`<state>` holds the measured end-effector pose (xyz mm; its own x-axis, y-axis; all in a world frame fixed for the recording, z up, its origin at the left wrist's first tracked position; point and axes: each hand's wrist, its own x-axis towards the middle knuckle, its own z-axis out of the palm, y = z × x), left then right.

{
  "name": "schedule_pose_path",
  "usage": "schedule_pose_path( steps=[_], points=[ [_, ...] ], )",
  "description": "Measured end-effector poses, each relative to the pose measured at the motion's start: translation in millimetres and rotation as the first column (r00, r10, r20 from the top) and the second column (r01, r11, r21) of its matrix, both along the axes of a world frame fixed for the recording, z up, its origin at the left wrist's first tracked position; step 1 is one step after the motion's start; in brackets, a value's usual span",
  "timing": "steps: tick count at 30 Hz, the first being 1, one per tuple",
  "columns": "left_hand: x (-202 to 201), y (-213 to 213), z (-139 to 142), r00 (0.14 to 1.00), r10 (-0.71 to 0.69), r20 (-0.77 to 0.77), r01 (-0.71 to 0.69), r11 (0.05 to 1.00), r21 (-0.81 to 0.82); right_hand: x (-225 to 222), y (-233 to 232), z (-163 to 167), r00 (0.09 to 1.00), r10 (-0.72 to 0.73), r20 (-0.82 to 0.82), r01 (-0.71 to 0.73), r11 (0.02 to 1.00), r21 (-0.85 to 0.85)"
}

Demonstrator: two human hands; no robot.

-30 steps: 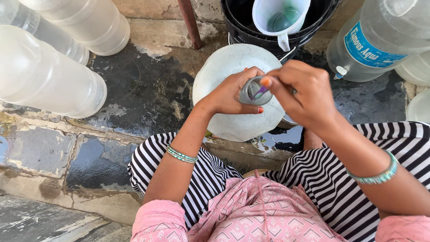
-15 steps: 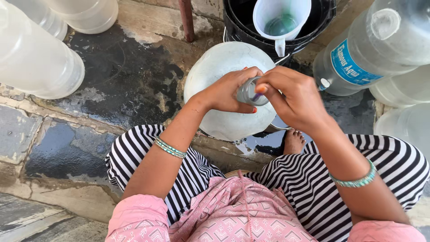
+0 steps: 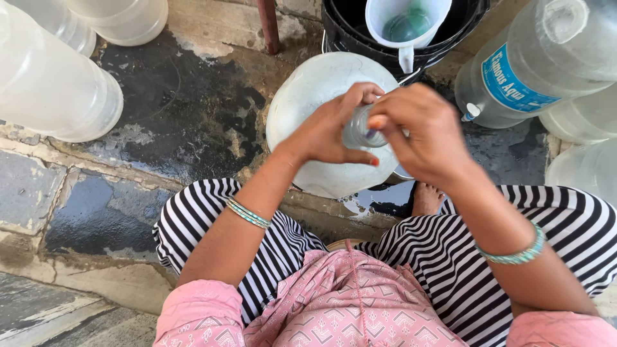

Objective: The person scrubs the inside of a large plastic water dispenser jar with a toothbrush, then wipes the exterior with a sponge. The task involves cleaning the jar thoroughly using water from a nearby bucket.

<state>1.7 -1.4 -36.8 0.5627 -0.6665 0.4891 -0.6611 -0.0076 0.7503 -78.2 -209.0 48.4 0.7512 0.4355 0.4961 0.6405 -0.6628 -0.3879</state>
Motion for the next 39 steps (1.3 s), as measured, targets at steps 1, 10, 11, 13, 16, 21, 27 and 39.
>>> schedule_pose_path(
  steps=[1, 10, 11, 13, 16, 21, 27, 39],
  points=[
    [-3, -2, 1, 0.997, 0.039, 0.066, -0.039, 0.999, 0.008, 7, -2, -17, 0.999, -0.022, -0.049, 0.021, 0.999, -0.026],
    [2, 8, 14, 0.998, -0.022, 0.058, 0.004, 0.955, 0.296, -15, 5, 40, 0.995, -0.074, -0.069, 0.085, 0.979, 0.187],
    [4, 10, 16, 0.998, -0.053, 0.036, 0.04, 0.956, 0.291, -23, 6, 55, 0.994, -0.096, -0.045, 0.103, 0.975, 0.199],
    [4, 12, 18, 0.996, -0.089, -0.016, 0.09, 0.963, 0.256, -37, 7, 75, 0.994, -0.112, -0.012, 0.112, 0.967, 0.228],
    [8, 17, 21, 0.99, -0.107, -0.088, 0.123, 0.971, 0.207, -35, 13, 65, 0.993, -0.108, 0.044, 0.099, 0.979, 0.176],
    [8, 20, 22, 0.969, -0.123, -0.214, 0.173, 0.957, 0.231, 0, 26, 13, 0.994, 0.046, -0.103, -0.025, 0.98, 0.196],
    [11, 18, 13, 0.968, -0.17, -0.186, 0.211, 0.95, 0.231, -41, -2, 57, 0.998, -0.066, -0.008, 0.066, 0.981, 0.185],
    [12, 12, 13, 0.971, -0.169, -0.17, 0.208, 0.947, 0.246, -14, 8, 24, 1.0, 0.007, 0.025, -0.01, 0.991, 0.131]
  ],
)
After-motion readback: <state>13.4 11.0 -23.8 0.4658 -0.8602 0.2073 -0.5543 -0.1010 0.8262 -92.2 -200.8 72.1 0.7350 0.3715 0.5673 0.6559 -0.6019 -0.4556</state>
